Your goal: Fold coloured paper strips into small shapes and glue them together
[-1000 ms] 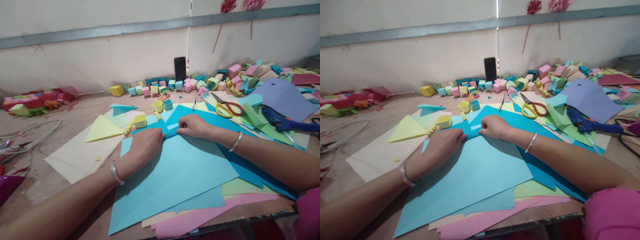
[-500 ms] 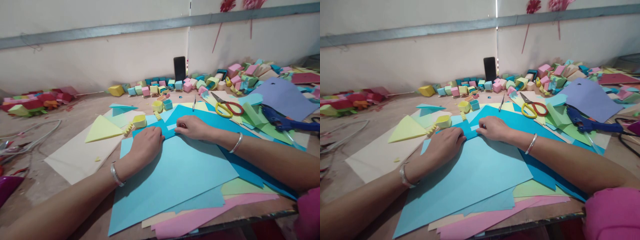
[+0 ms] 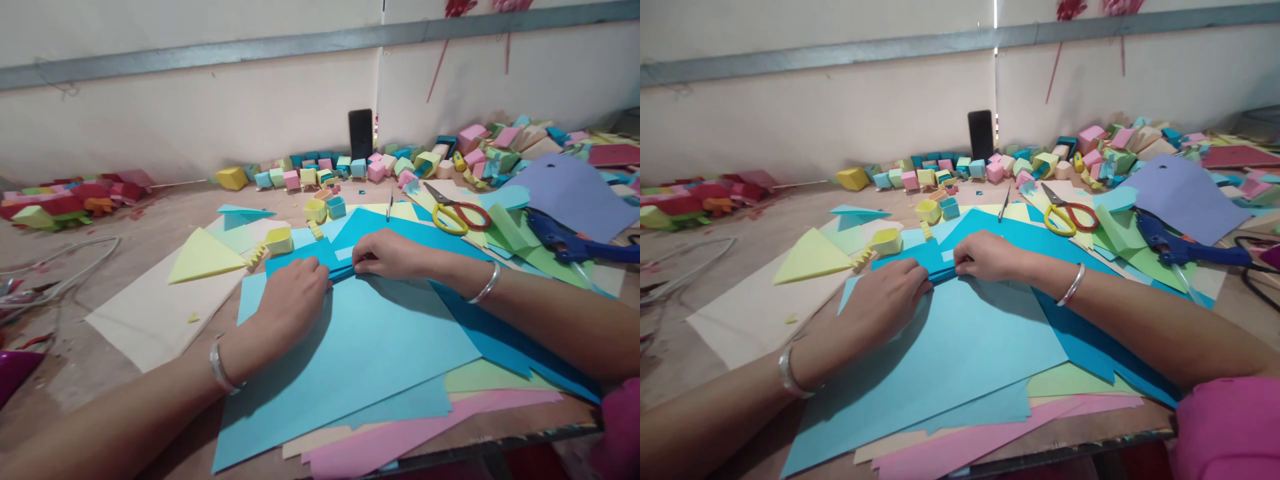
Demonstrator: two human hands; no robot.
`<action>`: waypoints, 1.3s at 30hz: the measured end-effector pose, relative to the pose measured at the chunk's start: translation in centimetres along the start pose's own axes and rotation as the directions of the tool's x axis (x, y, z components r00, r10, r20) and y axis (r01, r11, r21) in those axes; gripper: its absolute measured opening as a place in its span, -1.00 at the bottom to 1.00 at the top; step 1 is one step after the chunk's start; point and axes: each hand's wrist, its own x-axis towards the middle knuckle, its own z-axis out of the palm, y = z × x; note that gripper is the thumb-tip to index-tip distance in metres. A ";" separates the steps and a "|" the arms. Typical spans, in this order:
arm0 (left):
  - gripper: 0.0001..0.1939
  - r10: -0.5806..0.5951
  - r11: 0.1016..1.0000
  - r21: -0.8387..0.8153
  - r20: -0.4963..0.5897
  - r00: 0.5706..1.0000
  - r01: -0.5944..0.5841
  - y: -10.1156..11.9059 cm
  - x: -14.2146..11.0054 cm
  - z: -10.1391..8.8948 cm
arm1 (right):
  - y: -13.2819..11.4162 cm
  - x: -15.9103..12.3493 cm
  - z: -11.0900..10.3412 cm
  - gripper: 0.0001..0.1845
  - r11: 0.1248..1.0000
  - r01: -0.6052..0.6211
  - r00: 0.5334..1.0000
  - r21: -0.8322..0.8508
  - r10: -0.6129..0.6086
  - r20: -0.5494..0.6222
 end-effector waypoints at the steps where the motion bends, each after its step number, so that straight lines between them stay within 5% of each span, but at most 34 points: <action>1: -0.75 0.004 1.000 -0.015 -0.002 1.000 -0.004 -0.2 0.1 0.1 | 0.1 0.0 0.1 -0.88 1.000 -0.010 1.000 -0.010 0.010 -0.009; 13: -0.72 -0.068 0.969 -0.240 -0.010 0.998 0.064 -1.8 1.2 0.7 | -0.2 0.5 1.1 -0.84 0.983 -0.179 0.979 -0.045 0.173 -0.111; 20: -0.73 -0.099 0.950 -0.294 0.024 0.995 0.102 -2.6 1.7 1.0 | -0.3 0.4 0.5 -0.82 0.963 -0.228 0.971 0.142 0.236 -0.047; 39: -0.63 -0.071 0.965 -0.254 -0.002 0.998 0.068 -2.4 1.9 1.4 | -1.0 0.5 1.2 -0.77 0.959 -0.265 0.962 -0.101 0.256 -0.097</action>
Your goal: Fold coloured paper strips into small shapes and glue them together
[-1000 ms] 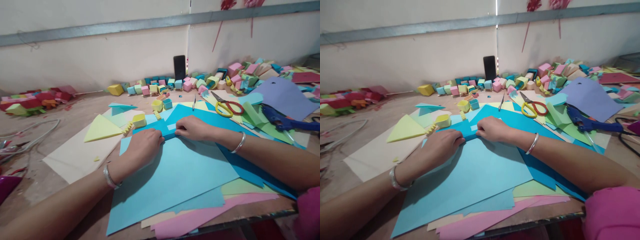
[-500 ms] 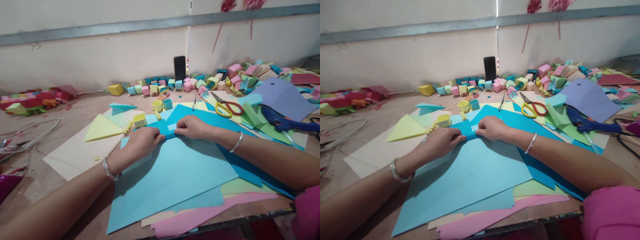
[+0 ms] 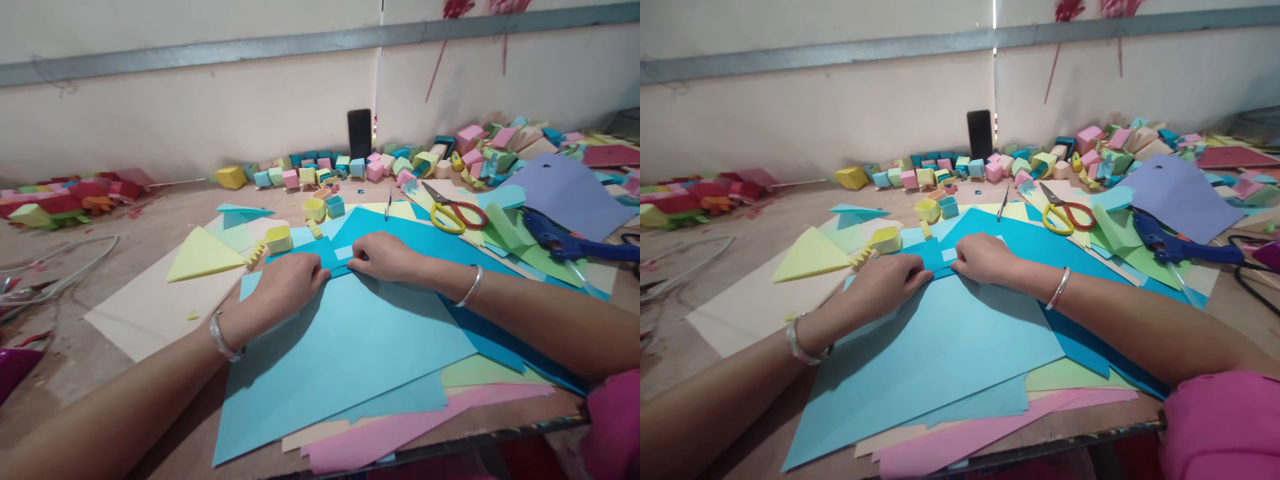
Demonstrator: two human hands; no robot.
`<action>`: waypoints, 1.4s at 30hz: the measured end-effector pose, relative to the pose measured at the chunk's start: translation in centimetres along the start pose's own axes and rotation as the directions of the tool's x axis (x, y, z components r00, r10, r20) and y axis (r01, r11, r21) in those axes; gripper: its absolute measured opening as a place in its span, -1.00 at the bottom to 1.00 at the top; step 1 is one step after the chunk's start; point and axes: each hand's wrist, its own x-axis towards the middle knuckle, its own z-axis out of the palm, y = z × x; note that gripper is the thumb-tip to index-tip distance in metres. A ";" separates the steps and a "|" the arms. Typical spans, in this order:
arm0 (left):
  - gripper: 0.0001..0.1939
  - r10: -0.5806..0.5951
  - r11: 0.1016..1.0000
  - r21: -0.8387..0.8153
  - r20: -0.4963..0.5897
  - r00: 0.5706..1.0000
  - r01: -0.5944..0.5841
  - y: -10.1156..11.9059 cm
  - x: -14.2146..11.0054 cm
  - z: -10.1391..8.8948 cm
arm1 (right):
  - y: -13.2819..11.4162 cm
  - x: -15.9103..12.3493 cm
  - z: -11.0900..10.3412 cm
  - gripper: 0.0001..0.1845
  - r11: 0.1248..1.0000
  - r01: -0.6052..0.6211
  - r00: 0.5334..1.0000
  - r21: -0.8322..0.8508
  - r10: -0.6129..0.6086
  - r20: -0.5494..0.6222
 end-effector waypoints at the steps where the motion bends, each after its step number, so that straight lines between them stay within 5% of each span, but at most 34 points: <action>1: -0.63 0.001 1.000 0.008 0.000 1.000 -0.001 0.0 0.0 0.0 | 0.0 0.0 0.0 -0.76 1.000 -0.002 1.000 -0.014 0.002 -0.001; 20: -0.51 -0.089 0.978 0.206 0.233 0.968 0.041 -0.5 0.6 -1.4 | -0.4 0.3 -0.6 -0.75 0.988 -0.024 0.997 -0.154 0.035 0.065; 30: -0.54 -0.046 0.967 0.254 0.228 0.973 -0.014 -2.1 0.1 -1.6 | 0.4 0.0 -1.5 -0.86 0.982 0.054 0.993 -0.182 -0.033 0.116; 36: -0.76 0.120 0.948 0.291 0.040 0.992 -0.126 -0.3 -1.6 -1.6 | -1.1 -1.9 -0.1 -0.84 0.829 0.342 0.934 -0.442 -0.350 0.068; 42: -0.77 0.146 0.954 0.254 0.077 0.986 -0.161 2.3 -2.6 -1.4 | -3.0 -4.2 2.0 -0.67 0.659 0.462 0.838 -0.594 -0.544 0.049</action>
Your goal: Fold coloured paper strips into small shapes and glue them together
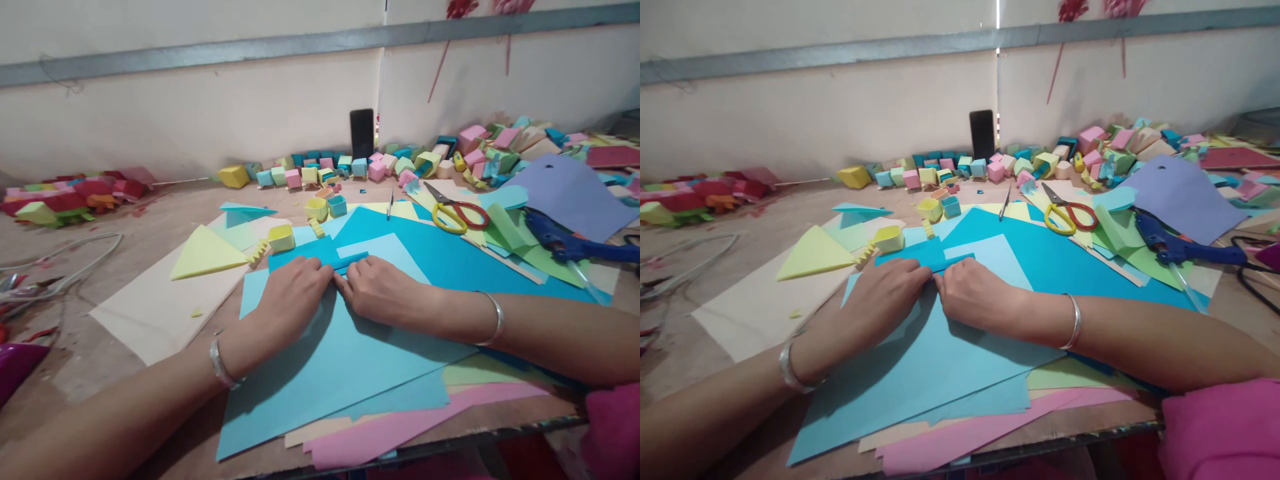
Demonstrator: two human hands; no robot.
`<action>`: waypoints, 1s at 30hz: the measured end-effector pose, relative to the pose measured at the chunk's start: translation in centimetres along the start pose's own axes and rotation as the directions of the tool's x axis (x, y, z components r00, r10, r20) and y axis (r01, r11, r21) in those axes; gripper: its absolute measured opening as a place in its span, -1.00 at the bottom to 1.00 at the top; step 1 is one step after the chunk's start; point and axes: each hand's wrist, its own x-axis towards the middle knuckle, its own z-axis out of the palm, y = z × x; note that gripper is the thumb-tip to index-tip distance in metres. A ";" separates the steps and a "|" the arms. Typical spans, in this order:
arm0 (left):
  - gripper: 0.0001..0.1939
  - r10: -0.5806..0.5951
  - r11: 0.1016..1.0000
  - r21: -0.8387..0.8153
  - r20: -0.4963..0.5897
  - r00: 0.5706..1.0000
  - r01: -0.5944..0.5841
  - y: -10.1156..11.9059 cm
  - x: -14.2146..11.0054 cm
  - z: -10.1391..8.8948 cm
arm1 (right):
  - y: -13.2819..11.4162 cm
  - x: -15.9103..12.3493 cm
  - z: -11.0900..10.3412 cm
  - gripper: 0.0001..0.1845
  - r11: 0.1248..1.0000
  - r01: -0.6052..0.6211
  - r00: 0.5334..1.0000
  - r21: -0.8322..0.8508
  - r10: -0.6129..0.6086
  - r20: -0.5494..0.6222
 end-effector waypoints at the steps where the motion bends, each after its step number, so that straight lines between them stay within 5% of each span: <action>1: -0.76 -0.011 1.000 0.000 0.015 1.000 0.011 0.2 0.0 0.1 | -0.1 0.0 0.0 -0.67 1.000 0.018 1.000 -0.007 -0.019 -0.005; 5: -0.71 -0.007 1.000 0.031 0.094 0.996 0.004 0.9 -0.1 0.1 | 0.2 0.1 -0.1 -0.70 0.999 0.019 1.000 0.039 -0.020 0.010; 14: -0.65 0.027 0.994 0.099 0.186 0.982 -0.046 1.2 -0.4 -0.7 | 1.3 -0.3 -1.8 -0.82 0.989 -0.130 0.951 0.067 0.105 0.290; 20: -0.63 -0.017 0.994 0.108 0.203 0.979 -0.006 1.4 -0.4 -1.2 | 1.0 -0.4 -2.1 -0.81 0.993 -0.106 0.944 0.043 0.087 0.319; 25: -0.63 -0.035 0.994 0.110 0.228 0.973 0.010 1.5 -0.6 -1.4 | 0.7 -0.9 -2.8 -0.75 0.972 -0.227 0.873 -0.058 0.230 0.430; 28: -0.63 -0.032 0.994 0.105 0.214 0.976 0.009 1.4 -0.6 -1.1 | 0.7 -0.9 -3.0 -0.77 0.961 -0.272 0.860 -0.044 0.264 0.437; 30: -0.63 -0.032 0.996 0.091 0.208 0.978 0.013 1.4 -0.5 -0.9 | 0.5 -0.7 -2.8 -0.79 0.957 -0.289 0.891 -0.024 0.278 0.360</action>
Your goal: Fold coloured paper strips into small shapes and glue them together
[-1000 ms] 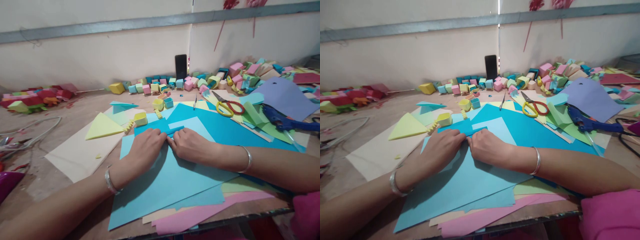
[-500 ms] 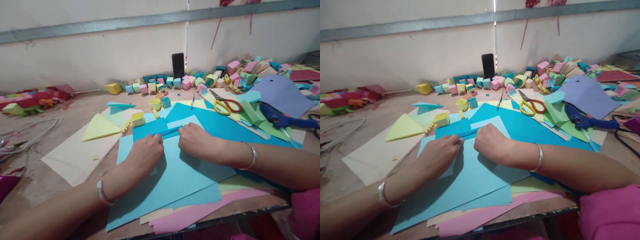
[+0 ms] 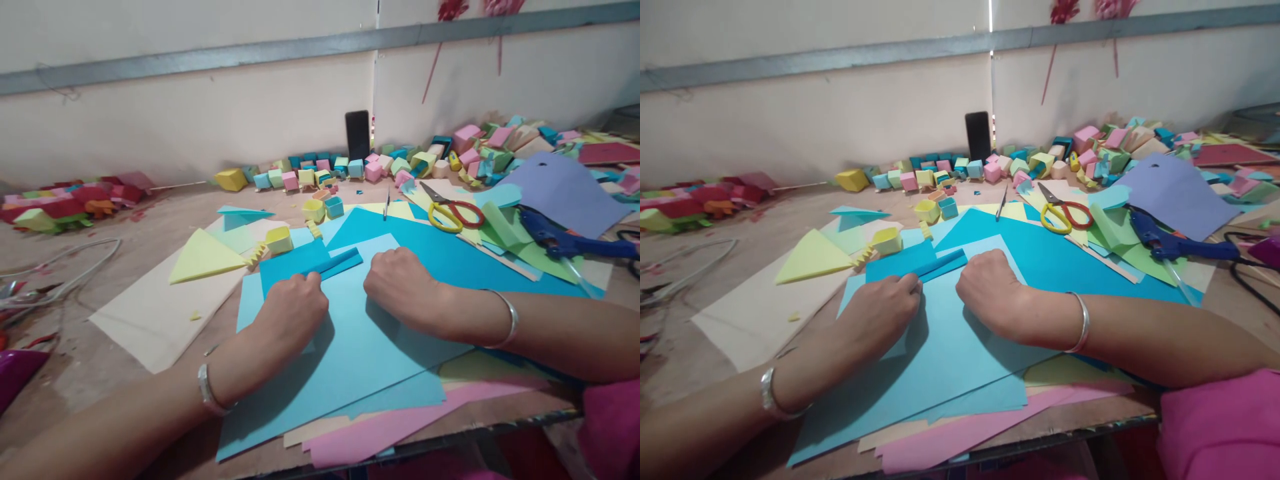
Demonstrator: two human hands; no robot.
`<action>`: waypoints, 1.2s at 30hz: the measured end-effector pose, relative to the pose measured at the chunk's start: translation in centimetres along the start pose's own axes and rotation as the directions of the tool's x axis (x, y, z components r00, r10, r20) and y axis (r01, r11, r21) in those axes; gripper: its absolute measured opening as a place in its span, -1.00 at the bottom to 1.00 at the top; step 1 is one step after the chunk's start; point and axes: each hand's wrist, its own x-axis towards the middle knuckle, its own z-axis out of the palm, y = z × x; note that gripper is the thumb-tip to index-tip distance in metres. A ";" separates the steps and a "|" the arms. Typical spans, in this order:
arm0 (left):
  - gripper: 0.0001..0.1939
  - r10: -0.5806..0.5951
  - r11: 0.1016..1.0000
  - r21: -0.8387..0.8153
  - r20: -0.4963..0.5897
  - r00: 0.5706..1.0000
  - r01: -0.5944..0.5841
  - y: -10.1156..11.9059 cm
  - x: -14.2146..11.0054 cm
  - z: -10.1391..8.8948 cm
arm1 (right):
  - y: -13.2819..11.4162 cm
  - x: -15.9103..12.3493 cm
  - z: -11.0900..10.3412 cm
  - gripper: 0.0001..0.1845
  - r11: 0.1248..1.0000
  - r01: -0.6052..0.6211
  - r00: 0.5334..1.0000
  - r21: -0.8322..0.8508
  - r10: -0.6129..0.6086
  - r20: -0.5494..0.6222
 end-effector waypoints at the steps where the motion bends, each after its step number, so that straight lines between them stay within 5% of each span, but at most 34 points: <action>1: -0.63 0.004 1.000 -0.009 0.003 1.000 -0.004 0.0 0.0 0.1 | -0.1 0.2 0.1 -0.78 1.000 0.026 0.998 0.007 -0.025 -0.065; 4: -0.62 0.015 1.000 -0.016 0.009 1.000 -0.015 0.0 0.0 0.1 | -0.4 1.0 0.9 -0.75 0.986 0.166 0.966 0.017 -0.159 -0.204; 11: -0.68 -0.028 0.999 -0.018 0.023 0.999 0.028 -0.1 -0.7 -1.4 | -0.2 2.0 1.8 -0.77 0.976 0.216 0.958 0.038 -0.205 -0.202; 15: -0.74 -0.118 0.993 -0.043 -0.142 0.983 0.113 -1.2 0.2 -0.7 | 0.2 2.1 1.6 -0.79 0.966 0.255 0.950 0.044 -0.242 -0.196; 23: -0.79 -0.135 0.984 -0.152 -0.331 0.934 0.089 -2.9 2.9 2.6 | 0.2 2.5 2.0 -0.78 0.974 0.222 0.953 0.038 -0.209 -0.219; 36: -0.77 -0.004 1.000 -0.016 -0.367 0.930 -0.002 -1.3 1.5 2.4 | 0.0 2.2 1.8 -0.78 0.998 0.037 0.946 0.058 -0.016 -0.324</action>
